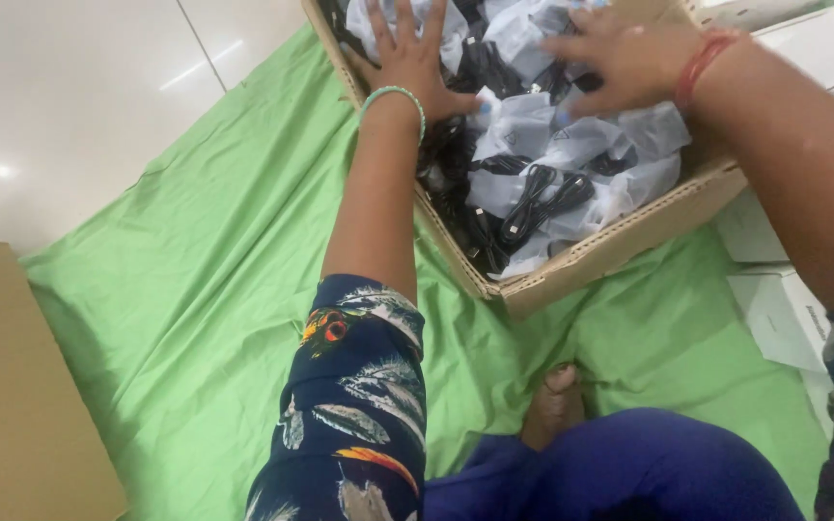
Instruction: The person packs electronic devices and power adapters into individual product boxes.
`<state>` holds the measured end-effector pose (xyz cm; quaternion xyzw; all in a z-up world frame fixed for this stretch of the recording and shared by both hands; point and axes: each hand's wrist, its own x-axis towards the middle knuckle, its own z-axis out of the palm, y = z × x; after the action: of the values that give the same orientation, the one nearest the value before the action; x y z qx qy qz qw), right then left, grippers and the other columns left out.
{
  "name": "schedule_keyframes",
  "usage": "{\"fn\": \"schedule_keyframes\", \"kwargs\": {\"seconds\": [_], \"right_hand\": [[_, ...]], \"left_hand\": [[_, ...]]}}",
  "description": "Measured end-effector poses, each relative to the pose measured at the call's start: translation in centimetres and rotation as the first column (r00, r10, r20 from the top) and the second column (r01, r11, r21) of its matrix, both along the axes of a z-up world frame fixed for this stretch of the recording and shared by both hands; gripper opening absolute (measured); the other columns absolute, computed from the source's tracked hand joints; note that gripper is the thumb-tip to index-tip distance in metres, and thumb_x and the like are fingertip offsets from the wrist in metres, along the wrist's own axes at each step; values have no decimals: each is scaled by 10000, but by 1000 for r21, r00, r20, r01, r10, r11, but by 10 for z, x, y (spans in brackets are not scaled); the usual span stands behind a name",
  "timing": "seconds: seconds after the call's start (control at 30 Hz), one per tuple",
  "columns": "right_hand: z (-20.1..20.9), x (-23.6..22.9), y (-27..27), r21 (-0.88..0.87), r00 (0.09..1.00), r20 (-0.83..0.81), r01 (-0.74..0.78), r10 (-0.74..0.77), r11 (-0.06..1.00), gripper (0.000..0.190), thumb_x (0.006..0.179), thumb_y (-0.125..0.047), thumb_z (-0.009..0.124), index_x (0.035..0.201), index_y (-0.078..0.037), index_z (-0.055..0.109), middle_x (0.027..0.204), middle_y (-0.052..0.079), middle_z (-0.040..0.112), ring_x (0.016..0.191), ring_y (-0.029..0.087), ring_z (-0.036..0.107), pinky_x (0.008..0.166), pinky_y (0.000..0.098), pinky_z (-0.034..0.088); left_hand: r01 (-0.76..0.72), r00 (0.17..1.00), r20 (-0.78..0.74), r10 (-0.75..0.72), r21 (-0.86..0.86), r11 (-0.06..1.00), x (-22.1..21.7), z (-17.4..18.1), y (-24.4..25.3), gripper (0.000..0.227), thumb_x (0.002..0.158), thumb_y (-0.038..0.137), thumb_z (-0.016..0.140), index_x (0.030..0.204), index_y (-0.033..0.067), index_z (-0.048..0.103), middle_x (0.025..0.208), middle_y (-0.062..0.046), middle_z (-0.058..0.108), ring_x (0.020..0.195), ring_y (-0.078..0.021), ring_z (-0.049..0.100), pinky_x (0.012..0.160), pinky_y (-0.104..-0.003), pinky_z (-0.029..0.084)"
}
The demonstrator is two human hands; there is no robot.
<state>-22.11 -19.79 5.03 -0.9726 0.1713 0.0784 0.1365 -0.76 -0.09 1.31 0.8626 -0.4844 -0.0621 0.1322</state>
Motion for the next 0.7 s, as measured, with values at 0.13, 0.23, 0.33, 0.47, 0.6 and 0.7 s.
{"fn": "schedule_keyframes", "kwargs": {"seconds": [0.13,0.23,0.33,0.47,0.6,0.7], "right_hand": [[8,-56,58,-162,947,-69,-321,314,933,634,805,-494,678,1387,-266,570,1539,125,455,1485,309,354,1050,545,392],[37,-57,103,-145,895,-266,-405,359,903,622,867,-474,630,1462,-319,532,1496,-61,474,1467,255,354,1068,563,368],[12,-66,100,10,842,-259,-488,473,873,577,873,-351,609,1445,-349,524,1544,-83,480,1399,154,486,1110,506,386],[-7,-72,79,251,812,-28,-560,584,790,749,807,-238,614,1540,-293,470,1629,-20,378,1397,247,438,1098,563,316],[20,-78,66,442,777,19,-571,629,692,685,916,-219,569,1569,-338,400,1658,-60,345,1504,277,348,1233,543,186],[46,-78,71,75,888,-254,-378,384,923,734,878,-345,669,1546,-469,391,1651,-71,247,1526,280,268,1199,593,140]], "left_hand": [[25,995,83,-55,326,945,-9,1,1,1510,461,719,909,1652,363,52,1683,-242,-120,1464,-605,-176,1239,-666,21],[16,995,86,-49,346,938,6,-23,-6,1464,488,753,871,1657,406,61,1694,-220,-157,1472,-604,-200,1249,-666,17],[28,997,59,-41,194,980,25,-62,-15,1159,752,803,709,1661,387,122,1705,-216,-153,1494,-603,-198,1274,-657,16],[39,998,40,-47,181,983,14,-43,-11,1159,786,828,694,1672,353,118,1697,-221,-184,1491,-608,-209,1269,-657,26],[61,988,103,-112,407,911,-7,-11,-2,1511,496,779,852,1670,345,5,1671,-193,-237,1474,-565,-229,1193,-729,46],[43,994,64,-84,478,877,-20,4,4,1526,471,761,850,1653,390,-39,1696,-123,-247,1515,-484,-241,1136,-809,56]]}}
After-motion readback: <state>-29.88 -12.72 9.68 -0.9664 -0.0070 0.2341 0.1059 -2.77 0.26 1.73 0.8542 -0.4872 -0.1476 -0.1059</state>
